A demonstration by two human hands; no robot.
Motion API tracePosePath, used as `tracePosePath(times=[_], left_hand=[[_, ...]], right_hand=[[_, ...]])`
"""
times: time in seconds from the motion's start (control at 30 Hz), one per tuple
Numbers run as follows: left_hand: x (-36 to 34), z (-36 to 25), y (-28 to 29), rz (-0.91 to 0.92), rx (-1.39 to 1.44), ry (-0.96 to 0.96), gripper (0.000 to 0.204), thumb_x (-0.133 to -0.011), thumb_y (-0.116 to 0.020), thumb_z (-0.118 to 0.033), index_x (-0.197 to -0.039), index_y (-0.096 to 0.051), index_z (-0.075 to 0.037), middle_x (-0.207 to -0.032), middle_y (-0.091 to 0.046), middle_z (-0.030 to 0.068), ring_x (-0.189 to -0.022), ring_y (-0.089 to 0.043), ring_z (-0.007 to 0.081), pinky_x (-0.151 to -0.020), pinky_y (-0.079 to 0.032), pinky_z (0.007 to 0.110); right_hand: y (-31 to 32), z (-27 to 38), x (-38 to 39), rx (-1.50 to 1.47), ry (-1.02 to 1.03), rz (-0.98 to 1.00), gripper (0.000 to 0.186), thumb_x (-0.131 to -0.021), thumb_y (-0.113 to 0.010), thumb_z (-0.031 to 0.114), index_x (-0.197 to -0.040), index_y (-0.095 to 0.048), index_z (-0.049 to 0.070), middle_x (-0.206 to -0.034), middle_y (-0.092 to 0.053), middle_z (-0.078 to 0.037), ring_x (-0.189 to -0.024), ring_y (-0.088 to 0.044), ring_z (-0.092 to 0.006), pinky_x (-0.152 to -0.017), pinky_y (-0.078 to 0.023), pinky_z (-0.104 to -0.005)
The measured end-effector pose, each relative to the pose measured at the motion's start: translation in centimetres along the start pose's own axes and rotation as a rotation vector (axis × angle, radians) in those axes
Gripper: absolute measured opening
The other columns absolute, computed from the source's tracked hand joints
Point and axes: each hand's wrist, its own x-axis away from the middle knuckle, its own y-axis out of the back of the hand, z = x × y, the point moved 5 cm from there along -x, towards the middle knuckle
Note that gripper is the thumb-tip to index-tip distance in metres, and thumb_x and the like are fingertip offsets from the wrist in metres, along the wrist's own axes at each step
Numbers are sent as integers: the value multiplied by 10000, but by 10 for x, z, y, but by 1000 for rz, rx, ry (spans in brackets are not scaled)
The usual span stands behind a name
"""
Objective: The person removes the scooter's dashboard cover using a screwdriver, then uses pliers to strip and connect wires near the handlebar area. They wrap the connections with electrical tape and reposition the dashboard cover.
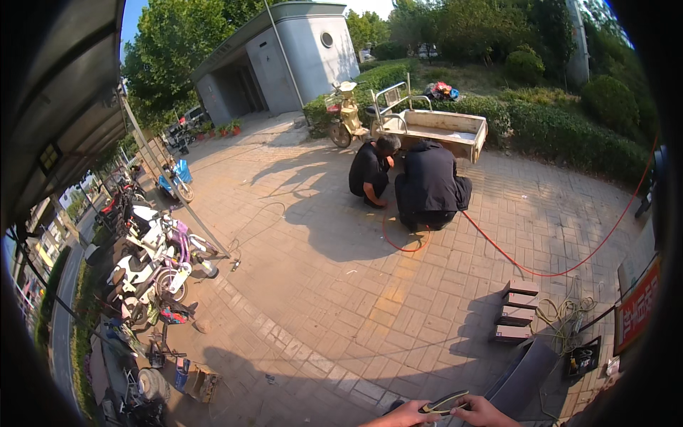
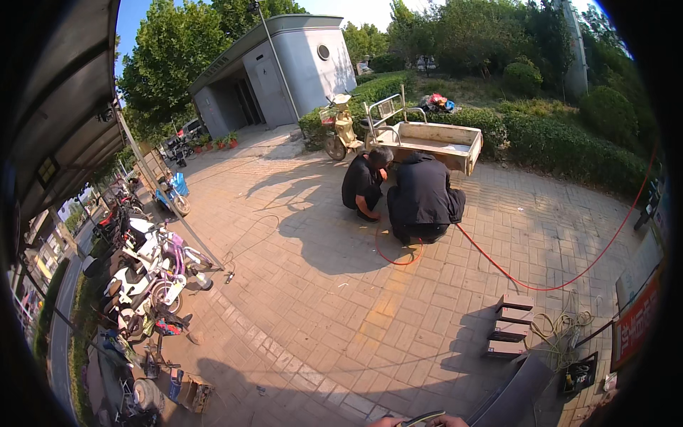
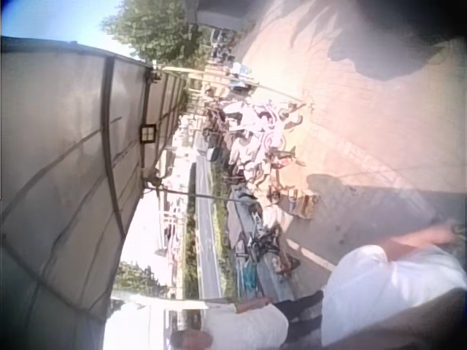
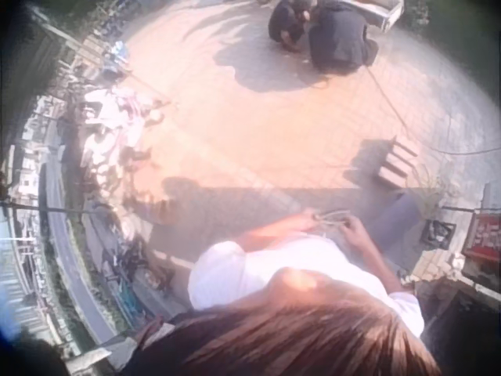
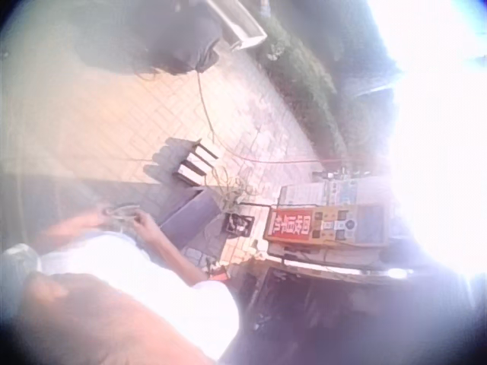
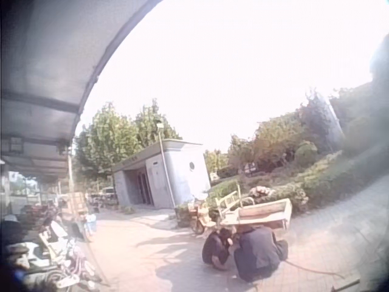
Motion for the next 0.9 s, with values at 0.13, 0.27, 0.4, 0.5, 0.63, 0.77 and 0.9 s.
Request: tracePosePath(times=[0.13, 0.27, 0.4, 0.5, 0.63, 0.77, 0.9], left_hand=[[-4, -41, 102, 125, 63, -83, 285, -889, -679, -340, -900, -594, -68, -628, -541, 3, -525, -500, 104, -490, -377, 256], [-10, -89, 184, -69, 213, -191, 320, -863, -712, -372, -866, -593, -75, -589, -484, -43, -498, -446, 52, -465, -342, 227], [-30, -126, 264, -202, 161, -222, 359, -863, -712, -387, -899, -591, -51, -624, -507, -38, -522, -470, 47, -474, -362, 228], [-55, -145, 328, -382, 112, 2, 250, -785, -740, -244, -922, -685, -43, -740, -636, 15, -657, -575, 117, -575, -462, 322], [-56, -161, 457, -631, 135, 183, 336, -759, -738, -283, -965, -675, -24, -787, -659, 51, -713, -603, 137, -604, -487, 320], [-49, -184, 570, -899, 97, 127, 413, -770, -738, -342, -1033, -669, -31, -820, -661, 75, -758, -622, 184, -667, -502, 346], [-45, -219, 672, -910, 83, 29, 422, -786, -742, -362, -1053, -664, -46, -884, -667, 98, -840, -626, 194, -713, -498, 351]], right_hand=[[-5, 58, -95, -223, 74, 215, 402, -954, -597, 368, -1084, -580, -12, -939, -632, -71, -853, -593, -179, -765, -491, -337], [64, 118, -217, -534, 330, -273, 462, -972, -504, 481, -964, -571, 24, -826, -631, -60, -708, -612, -164, -659, -488, -294], [83, 161, -351, -669, 275, -478, 548, -968, -395, 597, -1014, -577, 82, -833, -610, -29, -811, -605, -161, -713, -488, -337], [-4, 187, -451, -647, 193, -55, 647, -915, -381, 689, -1018, -591, 86, -926, -633, -80, -866, -618, -215, -731, -494, -391], [-61, 254, -581, -702, 27, 199, 673, -916, -385, 677, -1065, -591, 53, -1025, -651, -142, -934, -628, -272, -795, -513, -420], [-97, 348, -695, -495, 79, 505, 655, -933, -449, 607, -1143, -576, 0, -1107, -628, -162, -1014, -618, -277, -866, -508, -437], [-154, 425, -787, 28, 250, 1078, 559, -989, -477, 464, -1264, -553, -17, -1199, -609, -132, -1055, -584, -221, -953, -455, -359]])
